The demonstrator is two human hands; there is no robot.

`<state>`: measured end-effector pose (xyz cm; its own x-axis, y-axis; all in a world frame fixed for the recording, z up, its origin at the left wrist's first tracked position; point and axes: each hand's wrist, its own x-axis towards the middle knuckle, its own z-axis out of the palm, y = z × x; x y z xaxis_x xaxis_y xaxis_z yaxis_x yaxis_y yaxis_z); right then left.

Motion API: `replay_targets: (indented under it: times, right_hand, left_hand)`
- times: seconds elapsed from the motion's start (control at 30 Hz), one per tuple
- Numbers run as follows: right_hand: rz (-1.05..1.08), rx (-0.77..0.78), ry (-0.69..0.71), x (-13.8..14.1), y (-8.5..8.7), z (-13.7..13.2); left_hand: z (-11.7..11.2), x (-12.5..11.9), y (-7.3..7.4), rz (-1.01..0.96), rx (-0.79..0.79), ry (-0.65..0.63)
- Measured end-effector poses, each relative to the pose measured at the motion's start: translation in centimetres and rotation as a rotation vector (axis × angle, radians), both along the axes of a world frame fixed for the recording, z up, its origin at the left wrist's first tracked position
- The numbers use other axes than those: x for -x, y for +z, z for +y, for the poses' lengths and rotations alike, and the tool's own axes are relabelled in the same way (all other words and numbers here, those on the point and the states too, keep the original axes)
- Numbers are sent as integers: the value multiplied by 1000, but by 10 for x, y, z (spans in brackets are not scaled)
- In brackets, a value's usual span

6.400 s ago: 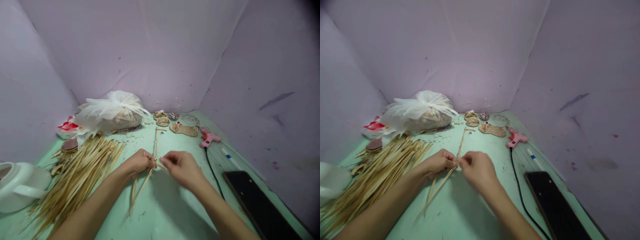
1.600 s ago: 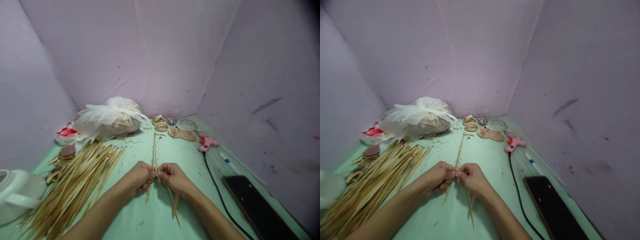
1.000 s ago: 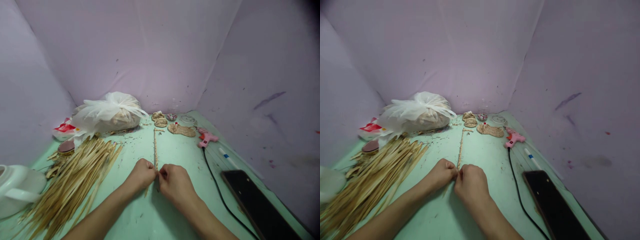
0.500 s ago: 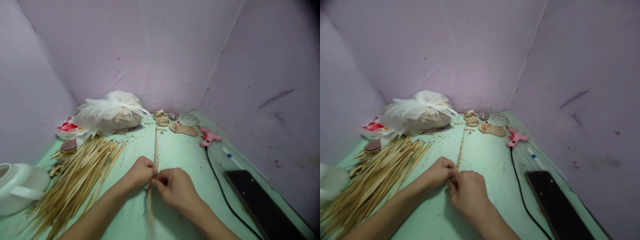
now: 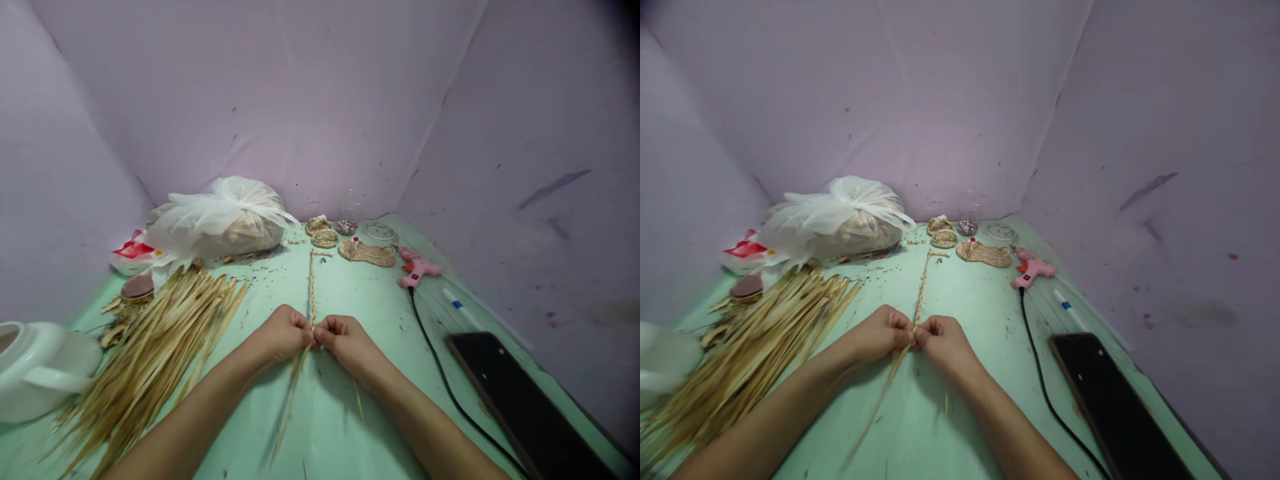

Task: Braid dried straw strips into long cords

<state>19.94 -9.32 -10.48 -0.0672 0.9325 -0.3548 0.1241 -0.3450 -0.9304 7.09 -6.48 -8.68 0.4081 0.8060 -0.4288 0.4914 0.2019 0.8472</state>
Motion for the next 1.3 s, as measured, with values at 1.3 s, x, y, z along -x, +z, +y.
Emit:
replay_targets:
  times: [1.3]
  right_hand:
    - [183,8,-46,-1,-2,0]
  left_hand:
    - [-20,-5,25,624,-455,12]
